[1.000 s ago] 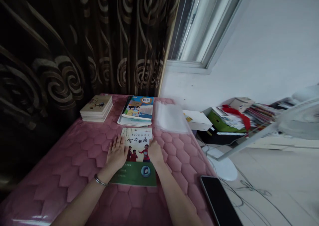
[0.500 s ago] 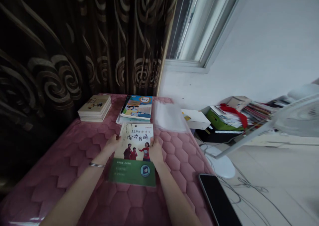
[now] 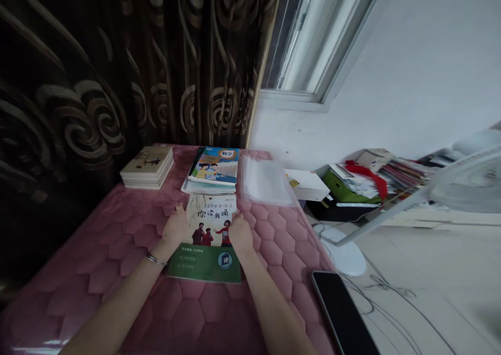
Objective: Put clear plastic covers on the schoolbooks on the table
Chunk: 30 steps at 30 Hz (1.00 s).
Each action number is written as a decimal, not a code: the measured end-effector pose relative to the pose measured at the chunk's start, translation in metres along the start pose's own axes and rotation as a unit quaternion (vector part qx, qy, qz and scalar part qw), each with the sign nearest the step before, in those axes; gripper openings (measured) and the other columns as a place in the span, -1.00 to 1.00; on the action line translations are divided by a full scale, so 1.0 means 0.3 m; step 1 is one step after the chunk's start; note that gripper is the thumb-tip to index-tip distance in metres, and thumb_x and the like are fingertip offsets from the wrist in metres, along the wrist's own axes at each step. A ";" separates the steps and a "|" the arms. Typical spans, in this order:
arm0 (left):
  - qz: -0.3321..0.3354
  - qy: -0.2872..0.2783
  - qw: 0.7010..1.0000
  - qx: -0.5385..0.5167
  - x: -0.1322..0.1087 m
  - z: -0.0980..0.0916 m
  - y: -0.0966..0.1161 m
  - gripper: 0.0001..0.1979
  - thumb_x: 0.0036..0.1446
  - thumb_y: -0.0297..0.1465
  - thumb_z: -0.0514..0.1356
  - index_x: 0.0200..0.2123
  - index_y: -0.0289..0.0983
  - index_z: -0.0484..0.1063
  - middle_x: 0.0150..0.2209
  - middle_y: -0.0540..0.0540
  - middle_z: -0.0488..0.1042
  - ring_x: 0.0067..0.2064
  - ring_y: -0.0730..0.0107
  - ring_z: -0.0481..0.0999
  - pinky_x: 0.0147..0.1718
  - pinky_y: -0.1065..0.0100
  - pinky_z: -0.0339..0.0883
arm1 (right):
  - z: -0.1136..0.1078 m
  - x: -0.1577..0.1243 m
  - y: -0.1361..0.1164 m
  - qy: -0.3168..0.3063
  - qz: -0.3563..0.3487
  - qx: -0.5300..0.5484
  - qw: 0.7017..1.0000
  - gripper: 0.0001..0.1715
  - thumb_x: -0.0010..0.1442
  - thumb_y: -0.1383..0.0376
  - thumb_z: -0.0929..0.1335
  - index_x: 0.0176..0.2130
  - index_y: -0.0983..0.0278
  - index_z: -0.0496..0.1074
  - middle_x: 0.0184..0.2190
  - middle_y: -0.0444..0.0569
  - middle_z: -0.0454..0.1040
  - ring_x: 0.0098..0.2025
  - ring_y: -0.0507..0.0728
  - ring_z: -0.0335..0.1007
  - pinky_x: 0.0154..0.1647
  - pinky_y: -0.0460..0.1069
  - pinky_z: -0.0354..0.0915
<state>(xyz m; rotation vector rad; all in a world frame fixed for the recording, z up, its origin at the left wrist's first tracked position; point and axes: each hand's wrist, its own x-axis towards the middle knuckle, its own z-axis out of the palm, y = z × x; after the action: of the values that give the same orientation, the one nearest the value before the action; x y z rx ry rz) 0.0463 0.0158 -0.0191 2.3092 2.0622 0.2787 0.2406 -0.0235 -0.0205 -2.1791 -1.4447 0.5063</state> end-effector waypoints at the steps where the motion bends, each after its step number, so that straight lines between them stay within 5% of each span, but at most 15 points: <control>1: -0.001 0.003 1.000 0.004 -0.002 -0.005 0.001 -0.58 0.27 -0.51 -0.02 0.19 -0.41 0.24 -0.01 -0.45 0.46 -0.15 0.15 0.58 -0.27 0.28 0.46 | -0.005 -0.005 -0.007 -0.005 0.004 -0.012 1.000 -0.49 0.38 0.27 0.04 0.02 0.56 0.33 -0.17 0.42 0.52 -0.09 0.35 0.51 -0.09 0.16 0.35; 6: -0.007 0.065 0.997 0.052 -0.066 -0.013 0.018 -0.55 0.22 -0.54 -0.01 0.17 -0.32 0.30 0.16 -0.40 0.33 0.00 0.05 0.48 -0.13 0.09 0.45 | -0.030 -0.034 -0.027 -0.025 -0.001 -0.068 0.997 -0.41 0.39 0.23 0.06 0.30 0.45 0.09 -0.13 0.33 0.54 -0.07 0.36 0.52 -0.06 0.22 0.35; 12: 0.216 0.048 0.975 0.033 -0.142 0.019 0.034 -0.49 0.26 -0.55 -0.09 0.23 -0.20 0.29 0.33 -0.10 0.20 0.33 0.19 0.16 0.26 0.01 0.08 | -0.046 -0.033 -0.023 -0.041 -0.034 -0.132 0.990 -0.39 0.41 0.22 0.05 0.37 0.28 0.03 -0.13 0.20 0.57 -0.09 0.29 0.53 -0.09 0.14 0.39; 17: 0.148 0.037 0.988 0.004 -0.132 0.032 0.020 -0.48 0.31 -0.32 -0.09 0.30 -0.25 0.17 0.35 -0.18 0.13 0.33 0.16 0.17 0.29 -0.11 -0.05 | -0.043 -0.019 -0.015 -0.044 -0.058 -0.130 0.989 -0.45 0.40 0.26 0.08 0.30 0.16 0.20 -0.10 0.10 0.58 -0.05 0.22 0.53 -0.08 0.06 0.40; 30: 0.091 0.009 0.995 0.039 -0.164 0.022 0.040 -0.42 0.30 -0.30 -0.13 0.31 -0.44 0.12 0.36 -0.29 0.04 0.36 0.07 0.10 0.30 -0.15 -0.15 | -0.005 -0.021 0.006 -0.020 -0.091 -0.149 0.984 -0.45 0.40 0.26 0.08 0.29 0.23 0.23 -0.15 0.17 0.59 -0.18 0.23 0.57 -0.19 0.05 0.44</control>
<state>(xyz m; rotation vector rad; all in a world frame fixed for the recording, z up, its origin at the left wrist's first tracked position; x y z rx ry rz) 0.0541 -0.0338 -0.0295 2.5557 1.9055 0.2290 0.2403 -0.0303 -0.0201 -2.2375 -1.8203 0.2840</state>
